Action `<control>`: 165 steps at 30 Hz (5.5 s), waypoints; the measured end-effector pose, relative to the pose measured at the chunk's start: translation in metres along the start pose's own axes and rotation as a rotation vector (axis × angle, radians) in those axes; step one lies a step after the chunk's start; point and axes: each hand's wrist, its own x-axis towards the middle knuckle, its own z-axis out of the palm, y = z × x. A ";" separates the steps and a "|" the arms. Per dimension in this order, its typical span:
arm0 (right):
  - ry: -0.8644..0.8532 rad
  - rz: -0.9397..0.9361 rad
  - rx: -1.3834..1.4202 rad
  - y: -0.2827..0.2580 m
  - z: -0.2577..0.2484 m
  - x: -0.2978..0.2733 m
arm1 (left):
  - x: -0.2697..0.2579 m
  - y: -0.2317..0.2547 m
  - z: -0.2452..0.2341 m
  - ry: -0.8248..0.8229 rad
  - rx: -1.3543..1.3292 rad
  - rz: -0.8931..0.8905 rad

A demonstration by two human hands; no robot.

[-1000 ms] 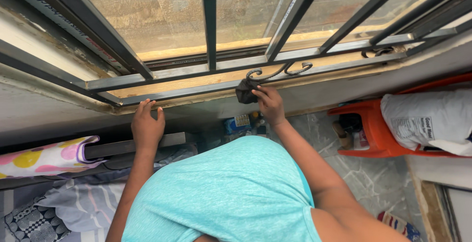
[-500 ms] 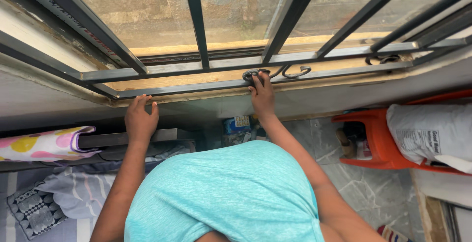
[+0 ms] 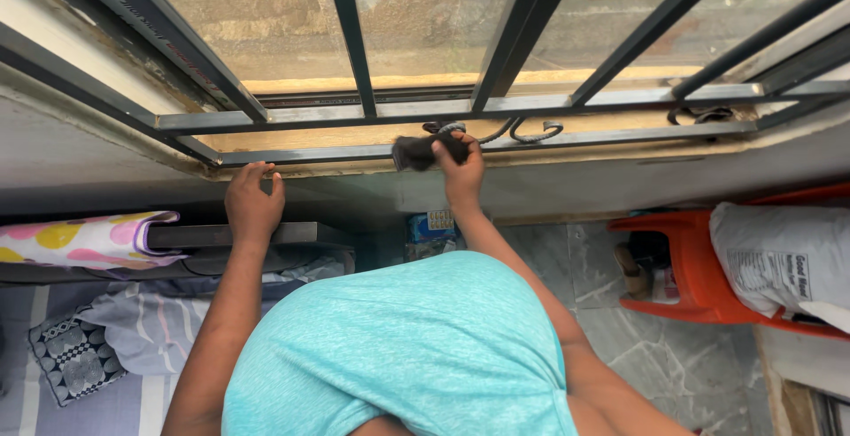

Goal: The person wipes the metal track and frame of a window using a dark cloth, cleaning multiple sections by hand and dipping the cloth into a small container of liquid.

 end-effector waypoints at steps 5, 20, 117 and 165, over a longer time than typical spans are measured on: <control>-0.052 -0.380 -0.681 -0.006 -0.010 0.000 | -0.002 0.000 0.000 0.047 0.035 0.051; -0.387 0.128 -0.035 0.009 -0.048 0.033 | -0.015 0.194 0.164 -0.341 -0.951 -0.157; -0.619 -0.543 -1.702 0.011 -0.086 0.051 | 0.035 0.204 0.192 -0.441 -0.821 -0.168; 0.238 -0.550 -0.671 -0.025 -0.089 0.031 | 0.042 0.192 0.192 -0.567 -0.907 -0.024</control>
